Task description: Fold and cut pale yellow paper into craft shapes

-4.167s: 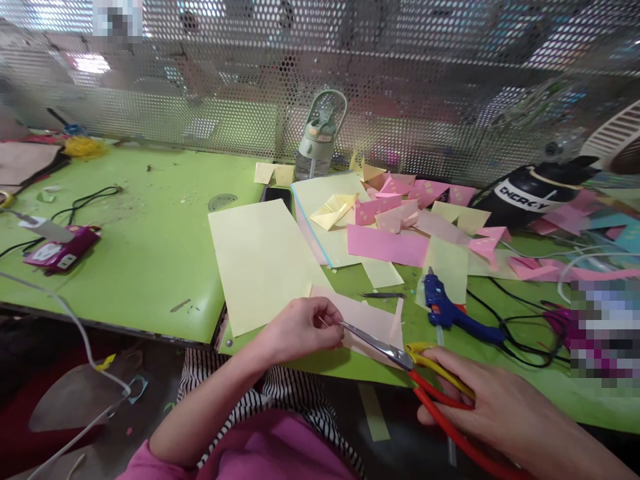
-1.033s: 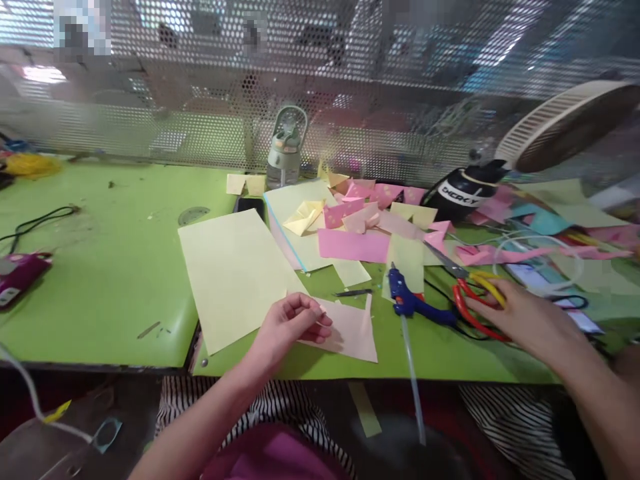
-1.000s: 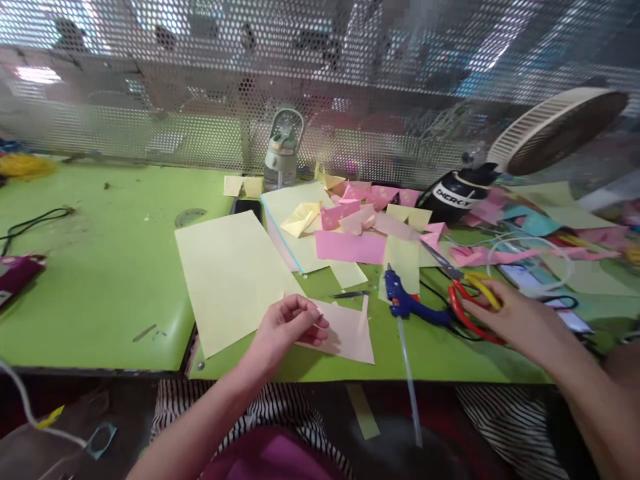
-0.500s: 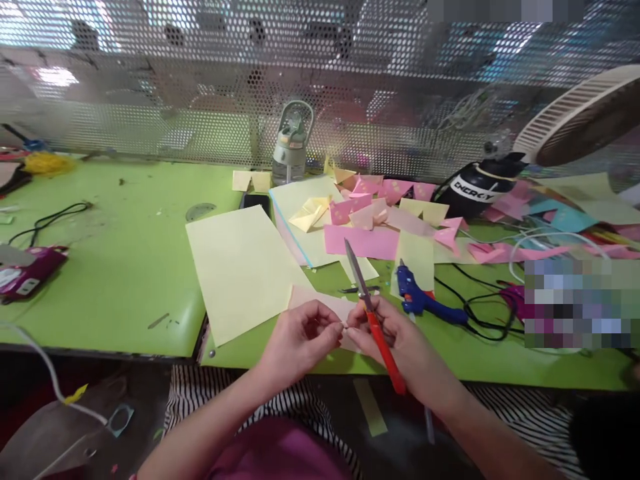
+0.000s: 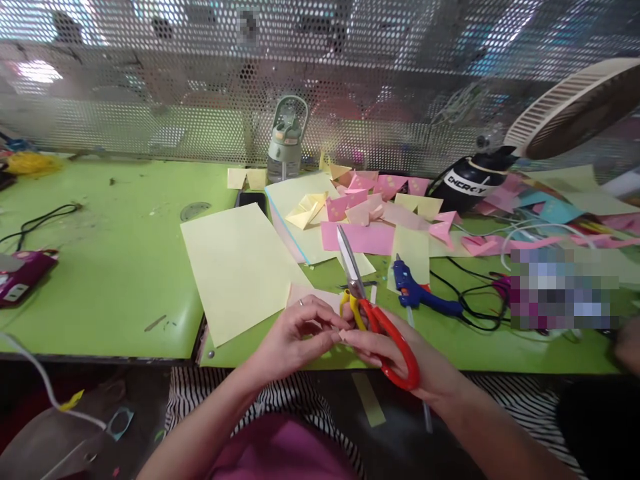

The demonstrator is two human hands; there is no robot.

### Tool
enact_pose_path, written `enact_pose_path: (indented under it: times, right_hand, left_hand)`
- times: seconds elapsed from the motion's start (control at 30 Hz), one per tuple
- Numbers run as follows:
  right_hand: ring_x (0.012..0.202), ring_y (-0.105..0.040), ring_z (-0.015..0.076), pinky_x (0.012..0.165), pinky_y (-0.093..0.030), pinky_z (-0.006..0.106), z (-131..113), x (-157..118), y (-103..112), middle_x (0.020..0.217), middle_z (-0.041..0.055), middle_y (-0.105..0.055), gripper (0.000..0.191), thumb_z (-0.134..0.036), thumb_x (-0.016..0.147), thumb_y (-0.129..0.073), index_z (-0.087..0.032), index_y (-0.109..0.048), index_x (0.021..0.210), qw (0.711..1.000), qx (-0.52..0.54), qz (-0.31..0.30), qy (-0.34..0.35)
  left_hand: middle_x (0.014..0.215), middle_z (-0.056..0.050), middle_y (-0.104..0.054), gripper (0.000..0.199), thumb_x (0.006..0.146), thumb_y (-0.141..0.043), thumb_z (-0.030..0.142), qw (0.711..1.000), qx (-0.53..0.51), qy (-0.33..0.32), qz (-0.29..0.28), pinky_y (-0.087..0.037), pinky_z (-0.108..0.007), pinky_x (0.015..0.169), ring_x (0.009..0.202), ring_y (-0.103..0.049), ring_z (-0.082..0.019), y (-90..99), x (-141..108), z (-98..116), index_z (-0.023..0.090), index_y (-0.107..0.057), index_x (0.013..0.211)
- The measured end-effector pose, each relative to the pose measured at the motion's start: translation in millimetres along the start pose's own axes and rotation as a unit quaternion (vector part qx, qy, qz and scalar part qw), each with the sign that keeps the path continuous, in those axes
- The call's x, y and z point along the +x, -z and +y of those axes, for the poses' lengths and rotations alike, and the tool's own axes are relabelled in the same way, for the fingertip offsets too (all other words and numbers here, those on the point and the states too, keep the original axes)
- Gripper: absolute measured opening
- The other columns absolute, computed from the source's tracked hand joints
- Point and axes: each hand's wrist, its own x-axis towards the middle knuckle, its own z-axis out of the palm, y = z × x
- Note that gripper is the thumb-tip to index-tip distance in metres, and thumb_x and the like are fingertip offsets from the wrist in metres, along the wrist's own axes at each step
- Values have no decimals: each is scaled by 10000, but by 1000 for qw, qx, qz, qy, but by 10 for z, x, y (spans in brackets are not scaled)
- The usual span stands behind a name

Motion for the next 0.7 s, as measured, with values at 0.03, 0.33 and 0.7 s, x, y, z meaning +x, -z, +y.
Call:
enact_pose_path:
  times: [0.03, 0.33, 0.7]
  right_hand:
    - [491, -346, 55, 441, -239, 216, 17, 5, 8, 613, -76, -451, 365, -395, 687, -790, -211, -543, 882, 1000, 10, -7, -4]
    - [457, -323, 41, 429, -214, 205, 100, -12, 7, 570, -92, -443, 335, -371, 722, -777, -207, -535, 886, 999, 40, -35, -12]
    - [463, -307, 28, 425, -202, 194, 97, -18, 12, 604, -86, -447, 369, -398, 698, -797, -204, -556, 898, 998, 39, -28, -28]
  left_hand:
    - [968, -34, -559, 87, 871, -680, 228, 1000, -5, -5, -7, -466, -246, 741, 864, -564, -125, 7, -1, 7, 193, -691, 951]
    - [938, -29, -556, 26, 870, -667, 172, 999, -32, 2, -18, -466, -251, 756, 847, -565, -117, -18, -1, 58, 172, -660, 896]
    - [954, -58, -607, 100, 830, -725, 207, 999, 25, -11, -28, -494, -281, 760, 877, -599, -147, 18, -10, 73, 171, -716, 922]
